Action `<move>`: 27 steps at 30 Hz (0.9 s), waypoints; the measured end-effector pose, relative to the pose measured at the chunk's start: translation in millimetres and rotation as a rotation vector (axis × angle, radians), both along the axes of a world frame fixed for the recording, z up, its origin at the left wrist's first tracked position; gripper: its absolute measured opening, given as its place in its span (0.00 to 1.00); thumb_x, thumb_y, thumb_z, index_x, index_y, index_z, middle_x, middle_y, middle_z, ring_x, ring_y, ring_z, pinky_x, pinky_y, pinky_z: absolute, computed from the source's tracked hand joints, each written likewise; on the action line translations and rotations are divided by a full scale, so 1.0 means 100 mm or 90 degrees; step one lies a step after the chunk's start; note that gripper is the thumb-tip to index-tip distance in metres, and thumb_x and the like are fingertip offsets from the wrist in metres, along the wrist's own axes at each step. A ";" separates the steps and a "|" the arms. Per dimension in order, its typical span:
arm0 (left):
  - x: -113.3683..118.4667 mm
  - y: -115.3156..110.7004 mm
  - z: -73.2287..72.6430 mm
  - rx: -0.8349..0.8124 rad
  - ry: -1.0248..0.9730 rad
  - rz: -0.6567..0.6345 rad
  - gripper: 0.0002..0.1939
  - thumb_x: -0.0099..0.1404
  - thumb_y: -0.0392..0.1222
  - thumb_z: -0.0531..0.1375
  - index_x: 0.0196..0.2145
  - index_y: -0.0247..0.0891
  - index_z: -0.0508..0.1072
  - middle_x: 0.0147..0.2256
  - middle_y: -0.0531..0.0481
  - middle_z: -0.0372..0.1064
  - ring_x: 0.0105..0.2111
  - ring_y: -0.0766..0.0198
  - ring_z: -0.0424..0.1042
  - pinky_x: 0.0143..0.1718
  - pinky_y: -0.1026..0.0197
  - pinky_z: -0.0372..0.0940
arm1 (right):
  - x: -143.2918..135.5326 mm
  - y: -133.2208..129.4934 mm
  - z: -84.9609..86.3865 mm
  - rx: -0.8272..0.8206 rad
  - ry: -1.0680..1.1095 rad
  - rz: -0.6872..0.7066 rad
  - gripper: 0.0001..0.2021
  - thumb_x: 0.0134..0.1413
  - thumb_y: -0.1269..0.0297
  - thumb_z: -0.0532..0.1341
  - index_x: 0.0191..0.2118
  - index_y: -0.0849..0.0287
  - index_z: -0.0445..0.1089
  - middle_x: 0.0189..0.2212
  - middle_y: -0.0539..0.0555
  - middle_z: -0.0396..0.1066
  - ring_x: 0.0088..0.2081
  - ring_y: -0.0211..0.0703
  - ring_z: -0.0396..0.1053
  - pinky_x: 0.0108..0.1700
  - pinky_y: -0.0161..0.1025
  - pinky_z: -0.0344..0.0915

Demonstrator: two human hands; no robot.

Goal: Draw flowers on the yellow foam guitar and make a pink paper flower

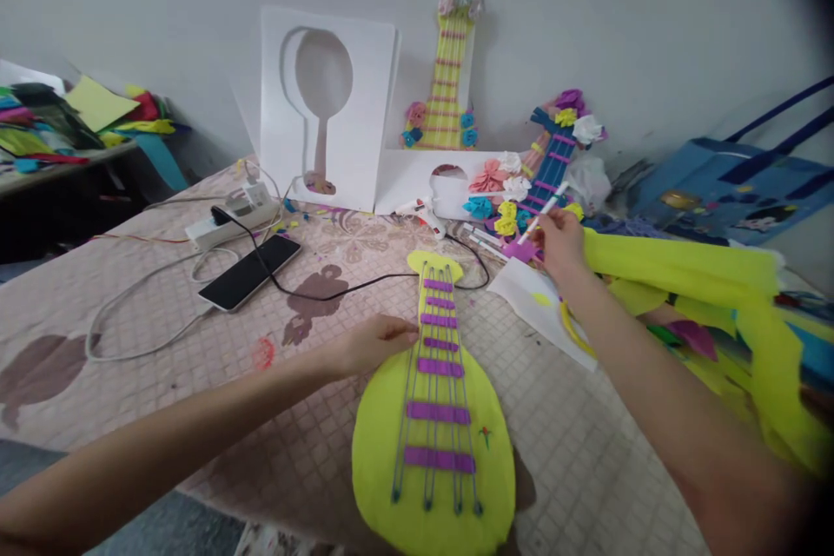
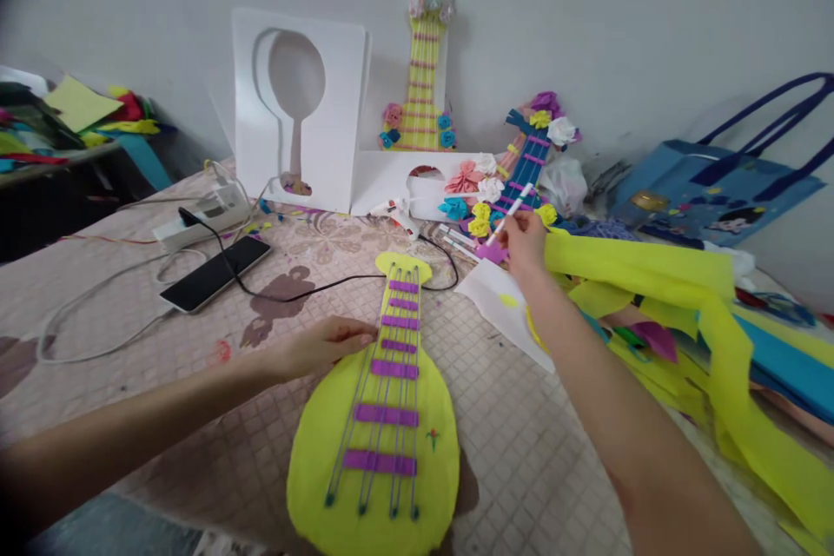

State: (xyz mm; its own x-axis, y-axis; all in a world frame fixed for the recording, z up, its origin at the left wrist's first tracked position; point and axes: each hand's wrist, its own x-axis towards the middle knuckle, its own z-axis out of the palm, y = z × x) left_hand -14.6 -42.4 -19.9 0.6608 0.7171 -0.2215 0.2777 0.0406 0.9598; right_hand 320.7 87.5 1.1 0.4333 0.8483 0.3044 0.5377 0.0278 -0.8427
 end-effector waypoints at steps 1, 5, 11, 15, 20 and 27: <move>-0.04 0.00 0.03 0.088 0.034 -0.008 0.19 0.63 0.54 0.55 0.37 0.36 0.76 0.33 0.50 0.75 0.32 0.61 0.72 0.33 0.64 0.65 | 0.04 -0.14 0.00 0.011 0.049 0.007 0.13 0.57 0.60 0.50 0.47 0.55 0.58 0.31 0.53 0.69 0.20 0.37 0.62 0.21 0.36 0.59; -0.18 0.00 0.12 0.377 0.194 -0.003 0.14 0.64 0.45 0.54 0.40 0.36 0.75 0.36 0.46 0.73 0.32 0.63 0.72 0.30 0.65 0.64 | 0.08 -0.81 -0.04 0.027 0.243 0.102 0.16 0.48 0.60 0.59 0.45 0.46 0.59 0.21 0.44 0.63 0.16 0.34 0.55 0.17 0.32 0.52; -0.01 0.03 0.19 0.484 0.169 0.025 0.09 0.65 0.38 0.55 0.41 0.36 0.73 0.35 0.49 0.73 0.31 0.67 0.72 0.31 0.66 0.66 | -0.39 -1.65 -0.14 -0.110 0.484 0.286 0.12 0.45 0.59 0.63 0.38 0.52 0.69 0.26 0.48 0.68 0.21 0.33 0.62 0.18 0.31 0.56; 0.28 0.03 0.19 0.608 0.089 0.029 0.18 0.63 0.36 0.58 0.51 0.36 0.66 0.50 0.43 0.65 0.46 0.60 0.69 0.46 0.59 0.67 | -0.76 -1.86 -0.25 -0.122 0.682 0.370 0.13 0.43 0.65 0.67 0.38 0.51 0.69 0.27 0.46 0.69 0.26 0.31 0.65 0.27 0.29 0.64; 0.49 -0.03 0.18 0.690 0.188 -0.065 0.14 0.63 0.40 0.60 0.46 0.35 0.67 0.44 0.44 0.69 0.43 0.58 0.70 0.41 0.58 0.67 | -0.97 -1.95 -0.39 -0.119 0.691 0.424 0.07 0.55 0.57 0.60 0.39 0.51 0.67 0.23 0.45 0.68 0.22 0.32 0.63 0.24 0.31 0.61; 0.54 -0.20 0.15 0.787 0.355 -0.053 0.14 0.70 0.46 0.49 0.36 0.33 0.67 0.34 0.46 0.67 0.34 0.60 0.69 0.29 0.62 0.63 | -1.18 -2.04 -0.38 -0.056 0.647 0.304 0.10 0.56 0.55 0.59 0.38 0.54 0.69 0.22 0.46 0.65 0.21 0.32 0.61 0.23 0.31 0.58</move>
